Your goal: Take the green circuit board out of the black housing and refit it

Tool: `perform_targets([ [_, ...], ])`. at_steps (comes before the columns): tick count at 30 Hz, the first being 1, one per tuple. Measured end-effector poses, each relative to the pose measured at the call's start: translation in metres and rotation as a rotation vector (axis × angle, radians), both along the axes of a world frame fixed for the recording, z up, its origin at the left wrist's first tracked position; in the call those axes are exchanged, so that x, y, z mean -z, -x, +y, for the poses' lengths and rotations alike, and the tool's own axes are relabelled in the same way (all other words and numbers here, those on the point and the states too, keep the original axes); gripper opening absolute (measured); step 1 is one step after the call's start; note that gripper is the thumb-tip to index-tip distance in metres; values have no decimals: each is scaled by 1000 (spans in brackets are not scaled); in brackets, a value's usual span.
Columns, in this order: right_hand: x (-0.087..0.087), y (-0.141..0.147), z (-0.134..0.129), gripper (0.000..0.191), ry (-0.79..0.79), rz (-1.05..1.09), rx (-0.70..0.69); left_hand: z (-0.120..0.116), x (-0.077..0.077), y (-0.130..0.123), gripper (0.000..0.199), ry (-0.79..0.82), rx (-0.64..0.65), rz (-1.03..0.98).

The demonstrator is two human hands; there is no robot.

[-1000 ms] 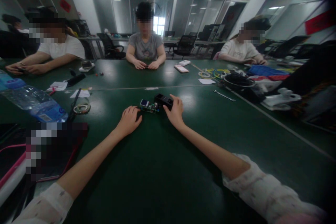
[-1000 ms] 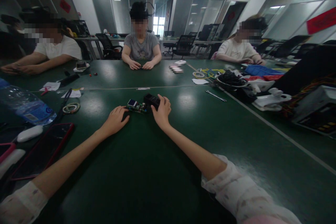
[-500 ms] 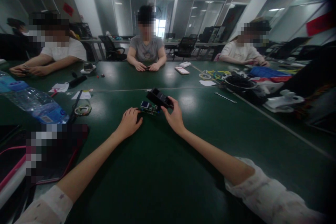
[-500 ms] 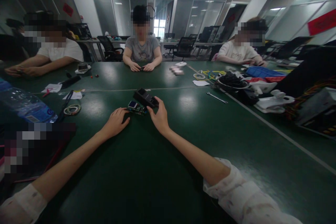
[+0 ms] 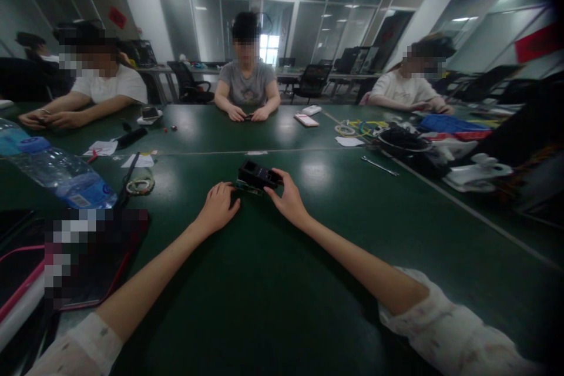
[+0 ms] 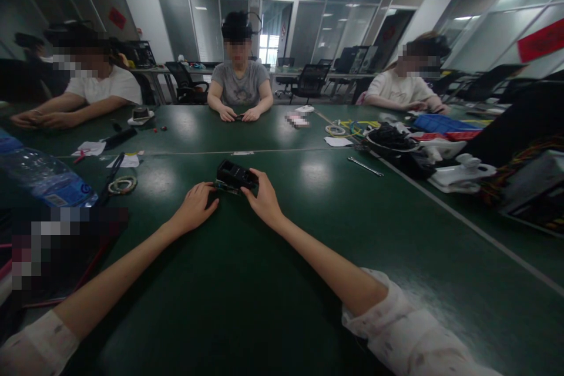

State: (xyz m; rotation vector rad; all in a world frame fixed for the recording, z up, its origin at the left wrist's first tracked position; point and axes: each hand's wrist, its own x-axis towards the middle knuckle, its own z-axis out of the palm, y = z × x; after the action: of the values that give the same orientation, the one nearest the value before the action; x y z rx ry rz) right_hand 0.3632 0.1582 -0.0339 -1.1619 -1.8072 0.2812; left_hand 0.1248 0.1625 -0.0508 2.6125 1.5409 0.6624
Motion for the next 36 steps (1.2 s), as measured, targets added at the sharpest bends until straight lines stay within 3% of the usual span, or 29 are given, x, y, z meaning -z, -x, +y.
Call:
perform_targets([
  [21, 11, -3, 7, 57, 118, -186, -154, -1, -2, -2, 33, 1, -23, -27],
  [28, 11, -4, 10, 56, 134, -154, -184, -5, -6, -3, 70, -13, 29, -146],
  [36, 11, -5, 9, 57, 185, -113, -202, -7, -8, -2, 66, 38, 38, -90],
])
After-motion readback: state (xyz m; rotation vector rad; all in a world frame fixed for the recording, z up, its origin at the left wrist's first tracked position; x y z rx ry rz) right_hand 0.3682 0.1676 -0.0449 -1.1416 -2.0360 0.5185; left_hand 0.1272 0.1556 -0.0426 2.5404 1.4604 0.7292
